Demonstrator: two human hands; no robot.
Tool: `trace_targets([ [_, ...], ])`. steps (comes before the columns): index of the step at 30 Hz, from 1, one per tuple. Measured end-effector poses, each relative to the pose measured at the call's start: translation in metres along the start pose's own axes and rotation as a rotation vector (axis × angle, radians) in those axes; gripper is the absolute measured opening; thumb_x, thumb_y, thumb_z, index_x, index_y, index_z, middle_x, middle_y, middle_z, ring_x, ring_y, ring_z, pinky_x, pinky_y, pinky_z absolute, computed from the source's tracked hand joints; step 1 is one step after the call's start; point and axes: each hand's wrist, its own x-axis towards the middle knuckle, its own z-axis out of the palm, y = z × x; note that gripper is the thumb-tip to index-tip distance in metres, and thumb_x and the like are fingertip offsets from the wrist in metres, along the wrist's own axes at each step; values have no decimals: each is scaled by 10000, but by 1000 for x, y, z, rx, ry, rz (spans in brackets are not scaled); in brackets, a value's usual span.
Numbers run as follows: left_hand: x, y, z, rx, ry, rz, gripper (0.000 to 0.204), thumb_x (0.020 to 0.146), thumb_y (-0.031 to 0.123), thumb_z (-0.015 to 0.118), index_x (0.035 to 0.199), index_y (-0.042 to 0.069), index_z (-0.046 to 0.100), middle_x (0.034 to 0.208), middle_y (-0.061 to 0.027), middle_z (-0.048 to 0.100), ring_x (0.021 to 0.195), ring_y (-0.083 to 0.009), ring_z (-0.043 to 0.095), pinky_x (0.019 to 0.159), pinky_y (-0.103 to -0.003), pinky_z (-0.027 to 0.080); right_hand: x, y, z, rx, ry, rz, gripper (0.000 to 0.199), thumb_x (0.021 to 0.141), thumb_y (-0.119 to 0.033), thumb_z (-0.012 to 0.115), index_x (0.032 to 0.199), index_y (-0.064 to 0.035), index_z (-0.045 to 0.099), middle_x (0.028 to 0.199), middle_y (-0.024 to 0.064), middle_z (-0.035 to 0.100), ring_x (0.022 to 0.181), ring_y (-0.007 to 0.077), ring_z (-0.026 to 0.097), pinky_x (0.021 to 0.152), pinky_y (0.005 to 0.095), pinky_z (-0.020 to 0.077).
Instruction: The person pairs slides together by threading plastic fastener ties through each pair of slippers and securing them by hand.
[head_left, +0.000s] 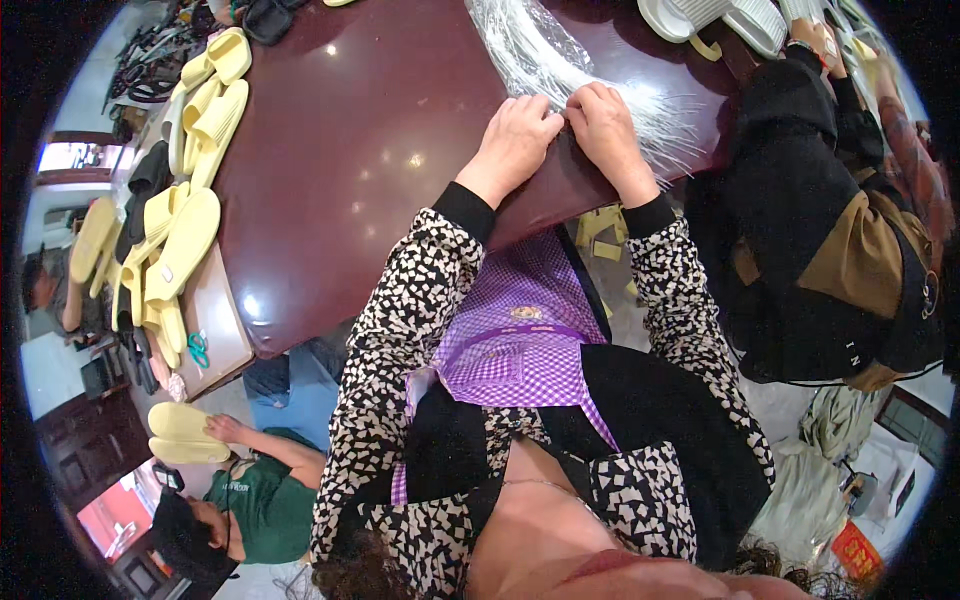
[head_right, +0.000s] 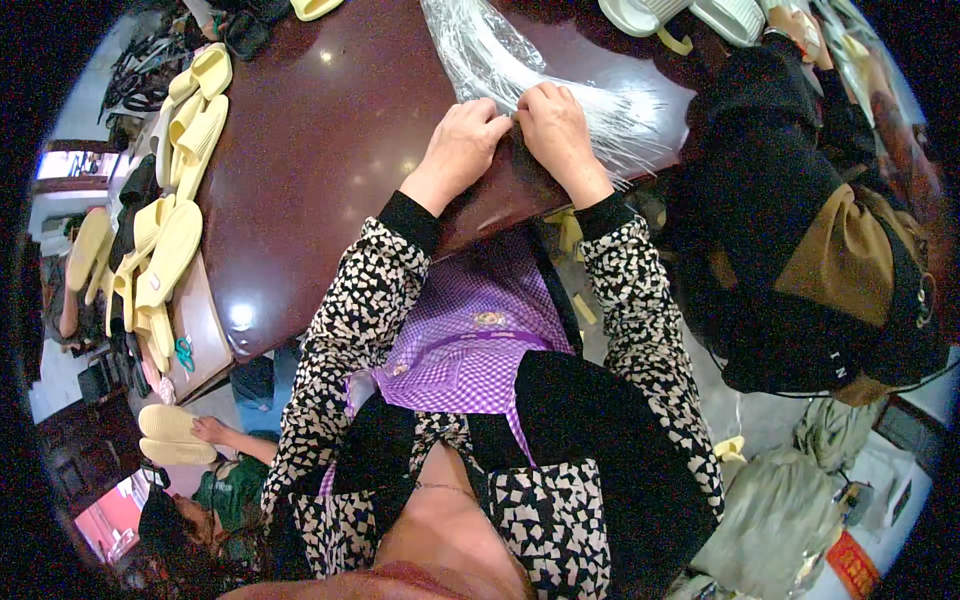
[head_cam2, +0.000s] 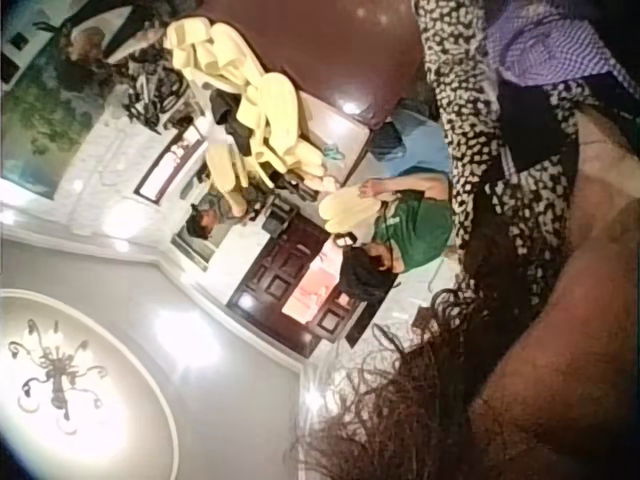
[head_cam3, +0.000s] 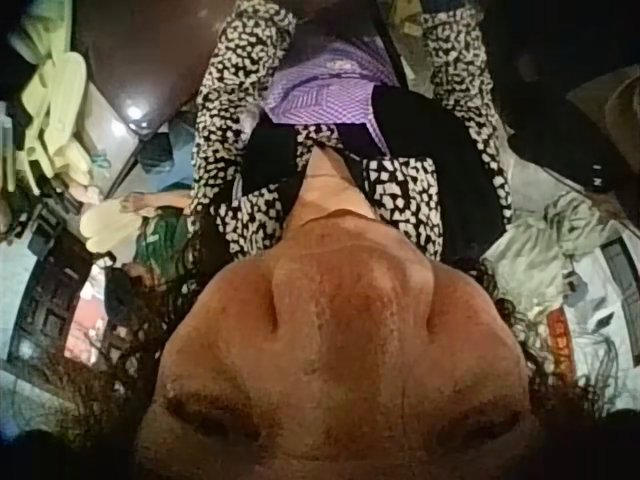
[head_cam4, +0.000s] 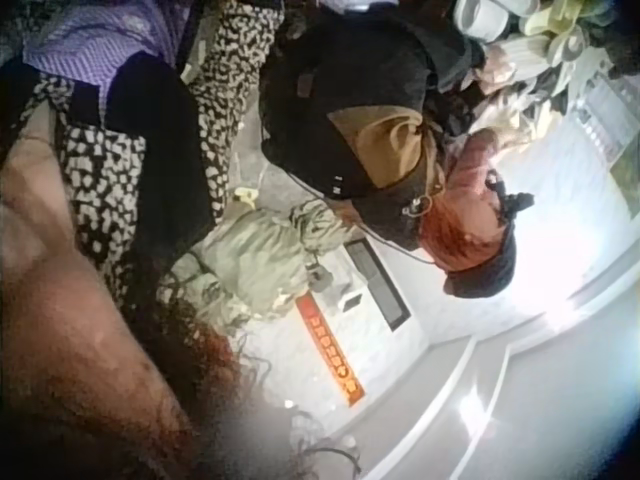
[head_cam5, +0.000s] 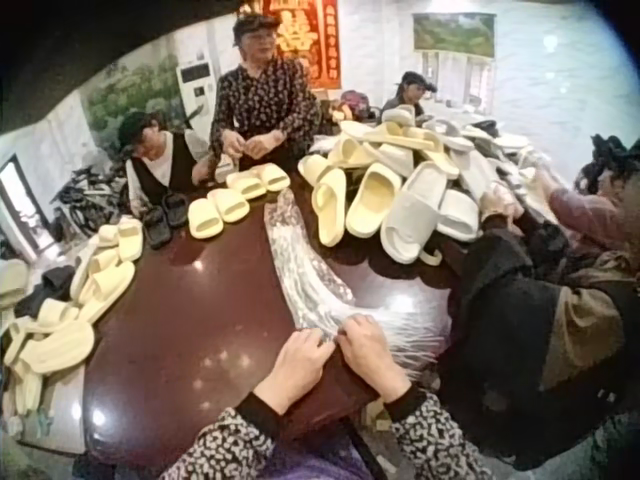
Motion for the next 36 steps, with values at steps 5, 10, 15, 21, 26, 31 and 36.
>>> trace_targets([
  [5, 2, 5, -1, -210, 159, 61, 164, 741, -8, 594, 884, 68, 620, 888, -100, 593, 828, -285, 583, 724, -354, 476, 6, 5, 1, -21, -20, 9, 80, 764, -103, 628, 821, -58, 593, 877, 114, 585, 863, 332, 542, 767, 424, 451],
  [10, -11, 21, 0, -473, 241, -184, 33, 812, 37, 590, 823, 63, 606, 771, -81, 601, 702, -186, 595, 626, -328, 473, 16, 1, 1, -66, 15, 23, 71, 766, -97, 621, 809, -51, 588, 859, 117, 585, 850, 336, 546, 764, 423, 453],
  [15, -38, 53, -37, -1114, 223, -605, 36, 881, 49, 575, 855, 27, 587, 692, -23, 562, 601, -86, 530, 551, -239, 431, 22, -16, -8, -113, 58, 39, 67, 764, -92, 619, 801, -49, 584, 849, 121, 586, 843, 339, 550, 762, 429, 453],
  [21, -90, 88, -103, -1413, 183, -749, 20, 886, 23, 572, 900, 11, 579, 733, 13, 555, 601, -57, 501, 559, -196, 411, 33, -41, -26, -174, 56, 58, 67, 778, -106, 605, 807, -51, 580, 868, 129, 584, 868, 346, 551, 772, 436, 454],
  [26, -123, 98, -126, -1607, 213, -776, 31, 886, 16, 563, 910, 10, 580, 757, -6, 562, 617, -65, 510, 574, -197, 415, 41, -49, -30, -220, 82, 77, 61, 788, -106, 596, 812, -53, 577, 860, 137, 582, 867, 355, 553, 768, 438, 455],
  [31, -153, 115, -140, -1673, 141, -734, 45, 881, -7, 549, 918, -5, 574, 769, -37, 568, 638, -86, 524, 585, -205, 420, 37, -47, -24, -269, 117, 82, 57, 791, -97, 596, 806, -49, 569, 842, 146, 583, 839, 365, 562, 745, 446, 454],
  [36, -185, 110, -166, -1717, 214, -732, 56, 883, 6, 566, 936, 3, 581, 775, -23, 575, 645, -77, 528, 587, -200, 426, 31, -28, -27, -293, 140, 105, 70, 793, -106, 597, 800, -37, 586, 851, 155, 599, 848, 367, 572, 747, 450, 457],
])
